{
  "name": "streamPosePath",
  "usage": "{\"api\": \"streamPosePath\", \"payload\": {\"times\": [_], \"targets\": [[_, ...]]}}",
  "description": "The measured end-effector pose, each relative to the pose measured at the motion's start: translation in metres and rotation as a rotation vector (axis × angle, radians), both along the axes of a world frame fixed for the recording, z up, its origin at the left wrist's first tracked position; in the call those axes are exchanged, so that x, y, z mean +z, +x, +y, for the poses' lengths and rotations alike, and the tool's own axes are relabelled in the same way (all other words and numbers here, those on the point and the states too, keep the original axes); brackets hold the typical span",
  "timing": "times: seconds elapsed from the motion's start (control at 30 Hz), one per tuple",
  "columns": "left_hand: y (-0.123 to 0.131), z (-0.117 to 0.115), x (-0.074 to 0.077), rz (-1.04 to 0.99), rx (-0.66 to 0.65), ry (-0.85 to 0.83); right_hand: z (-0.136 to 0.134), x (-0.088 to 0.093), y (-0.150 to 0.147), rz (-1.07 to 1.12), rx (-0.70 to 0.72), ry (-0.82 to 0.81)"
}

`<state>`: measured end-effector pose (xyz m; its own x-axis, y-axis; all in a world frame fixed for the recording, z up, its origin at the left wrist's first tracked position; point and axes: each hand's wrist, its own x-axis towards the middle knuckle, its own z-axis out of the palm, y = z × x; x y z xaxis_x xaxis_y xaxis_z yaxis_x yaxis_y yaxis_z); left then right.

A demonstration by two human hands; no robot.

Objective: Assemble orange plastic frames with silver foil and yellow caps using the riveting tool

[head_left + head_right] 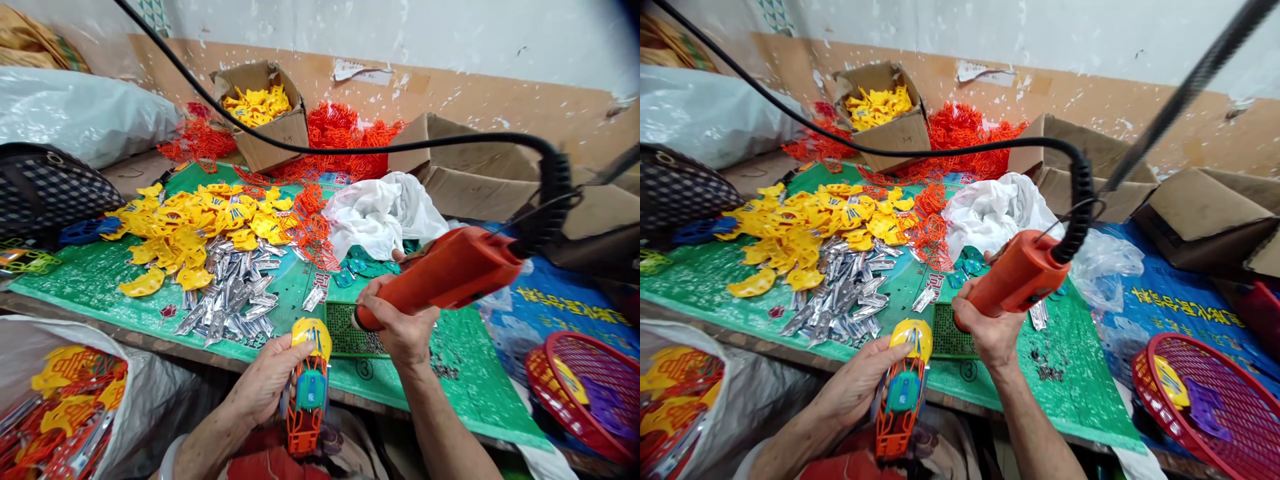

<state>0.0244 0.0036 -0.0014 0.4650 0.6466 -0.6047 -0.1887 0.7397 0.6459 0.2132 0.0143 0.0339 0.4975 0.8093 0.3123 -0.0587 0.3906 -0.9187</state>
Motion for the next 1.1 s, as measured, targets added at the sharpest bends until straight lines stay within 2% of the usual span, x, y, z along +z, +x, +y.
{"api": "streamPosePath", "payload": {"times": [0.1,0.23,0.33,0.57,0.8,1.1], "targets": [[0.002,0.001,-0.001,0.004,0.022,-0.008,-0.005,0.016,-0.001,0.041,0.024,0.018],[0.004,0.003,0.000,0.014,0.041,-0.025,-0.015,0.037,-0.008,0.176,0.193,0.075],[0.005,0.004,0.001,0.013,0.056,-0.045,-0.020,0.044,-0.015,0.236,0.287,0.112],[0.003,0.004,0.001,-0.001,0.066,-0.057,-0.020,0.038,-0.025,0.286,0.345,0.100],[0.006,0.004,0.004,0.012,0.081,-0.048,-0.017,0.030,-0.025,0.273,0.329,0.088],[0.005,0.005,0.000,0.006,0.080,-0.043,-0.016,0.032,-0.027,0.286,0.332,0.104]]}}
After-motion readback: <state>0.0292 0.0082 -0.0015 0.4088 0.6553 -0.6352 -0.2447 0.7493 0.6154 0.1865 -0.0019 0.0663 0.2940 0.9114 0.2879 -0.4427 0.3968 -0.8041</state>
